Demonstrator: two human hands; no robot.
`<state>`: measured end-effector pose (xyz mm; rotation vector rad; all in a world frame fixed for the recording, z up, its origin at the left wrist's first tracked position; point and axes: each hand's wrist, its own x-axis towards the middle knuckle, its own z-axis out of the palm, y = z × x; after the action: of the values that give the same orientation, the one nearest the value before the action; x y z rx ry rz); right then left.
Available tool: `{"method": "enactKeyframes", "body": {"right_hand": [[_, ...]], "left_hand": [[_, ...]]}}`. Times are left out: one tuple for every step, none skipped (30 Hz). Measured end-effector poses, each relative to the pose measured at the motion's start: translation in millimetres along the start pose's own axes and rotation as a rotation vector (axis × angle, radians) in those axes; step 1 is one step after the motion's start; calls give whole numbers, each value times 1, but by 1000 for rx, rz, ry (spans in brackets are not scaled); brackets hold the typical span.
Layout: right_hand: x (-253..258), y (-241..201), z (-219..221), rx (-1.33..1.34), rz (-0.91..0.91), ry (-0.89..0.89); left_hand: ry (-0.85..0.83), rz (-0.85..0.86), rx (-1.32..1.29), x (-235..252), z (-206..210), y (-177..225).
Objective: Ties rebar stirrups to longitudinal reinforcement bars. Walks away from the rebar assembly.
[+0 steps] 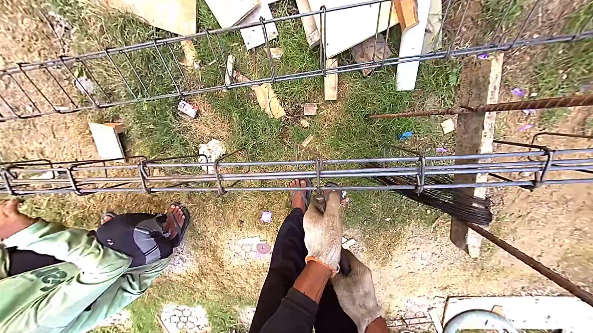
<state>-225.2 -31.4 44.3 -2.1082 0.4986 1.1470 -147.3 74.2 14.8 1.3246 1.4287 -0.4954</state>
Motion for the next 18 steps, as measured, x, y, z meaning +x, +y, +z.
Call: {"method": "enactKeyframes", "body": {"right_hand": [[5,6,1,189,29,-112],[8,11,0,415,62,-246],[8,16,-1,627,91,-394],[10,21,-2,801,114,-559],[13,25,-3,937,130,-726],[15,30,-1,1046,143,-877],[16,35,2,1143,151,-999],[16,39,6,1230,148,-1093],[17,44,11,1304,120,-1172],[17,46,16,1361,76,-1232],[16,47,20,1398,38,-1270],[15,47,24,1410,8,-1293],[14,47,25,1397,-3,-1295],[12,46,24,1367,-1,-1270],[9,43,22,1316,7,-1205],[5,39,21,1254,22,-1092],[-2,32,20,1185,27,-932],[-9,25,18,1105,3,-777]], "left_hand": [[-28,50,22,-1,-8,-1],[-68,99,-5,-2,-15,-3],[-106,141,-50,-4,-22,-7],[-138,170,-101,-6,-27,-11],[-156,187,-162,-8,-30,-13],[-158,181,-239,-9,-33,-14],[-151,144,-312,-11,-34,-14],[-138,89,-381,-12,-36,-14],[-136,47,-412,-12,-37,-13],[-177,34,-398,-10,-41,-14],[-242,43,-347,-8,-48,-14],[-301,66,-284,-4,-53,-15],[-340,86,-238,-1,-57,-15],[-370,99,-220,2,-58,-15],[-363,116,-228,2,-57,-15],[-312,146,-241,0,-51,-15],[-233,192,-218,-4,-45,-15],[-157,240,-145,-5,-39,-16]]}}
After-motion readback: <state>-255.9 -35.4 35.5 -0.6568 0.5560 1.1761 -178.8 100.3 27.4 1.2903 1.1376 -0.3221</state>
